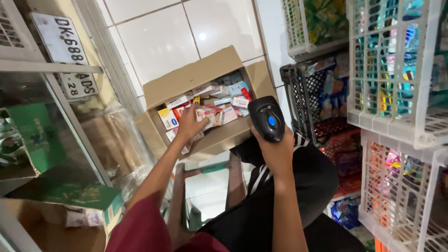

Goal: The person scans the barcodes on packaged toothbrushes, soaps, and boxed toiletries using a handheld barcode scanner and places the items onto retail shelves.

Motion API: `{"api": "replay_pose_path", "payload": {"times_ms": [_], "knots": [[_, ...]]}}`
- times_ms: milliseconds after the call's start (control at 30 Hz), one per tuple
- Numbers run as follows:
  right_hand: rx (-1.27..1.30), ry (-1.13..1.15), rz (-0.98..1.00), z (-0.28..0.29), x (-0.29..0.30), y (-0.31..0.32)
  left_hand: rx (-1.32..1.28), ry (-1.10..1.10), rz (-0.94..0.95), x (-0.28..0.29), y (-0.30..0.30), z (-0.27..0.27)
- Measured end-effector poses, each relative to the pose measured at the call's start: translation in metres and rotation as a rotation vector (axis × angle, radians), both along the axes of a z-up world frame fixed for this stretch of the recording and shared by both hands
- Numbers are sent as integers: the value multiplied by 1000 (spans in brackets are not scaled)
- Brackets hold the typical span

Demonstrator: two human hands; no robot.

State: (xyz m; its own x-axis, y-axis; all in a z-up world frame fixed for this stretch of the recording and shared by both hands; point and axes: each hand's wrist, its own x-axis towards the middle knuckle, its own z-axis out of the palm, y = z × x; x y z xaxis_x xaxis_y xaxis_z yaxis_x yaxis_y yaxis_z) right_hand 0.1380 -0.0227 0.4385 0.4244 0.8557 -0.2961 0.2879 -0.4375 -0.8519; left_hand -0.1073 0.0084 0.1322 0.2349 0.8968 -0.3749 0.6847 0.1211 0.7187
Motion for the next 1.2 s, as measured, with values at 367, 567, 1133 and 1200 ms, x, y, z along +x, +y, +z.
{"api": "replay_pose_path", "payload": {"times_ms": [367,567,1133,1200], "knots": [[10,-30,-53,-14,5,-25,-320,-400,292,83,-54,-55],[8,-34,-94,-22,14,-37,253,-67,207,91,-54,-57],[193,67,-80,123,36,-119,-1025,-1444,263,76,-44,251],[216,-205,95,149,42,-148,-1400,-1779,39,101,-52,255]]}}
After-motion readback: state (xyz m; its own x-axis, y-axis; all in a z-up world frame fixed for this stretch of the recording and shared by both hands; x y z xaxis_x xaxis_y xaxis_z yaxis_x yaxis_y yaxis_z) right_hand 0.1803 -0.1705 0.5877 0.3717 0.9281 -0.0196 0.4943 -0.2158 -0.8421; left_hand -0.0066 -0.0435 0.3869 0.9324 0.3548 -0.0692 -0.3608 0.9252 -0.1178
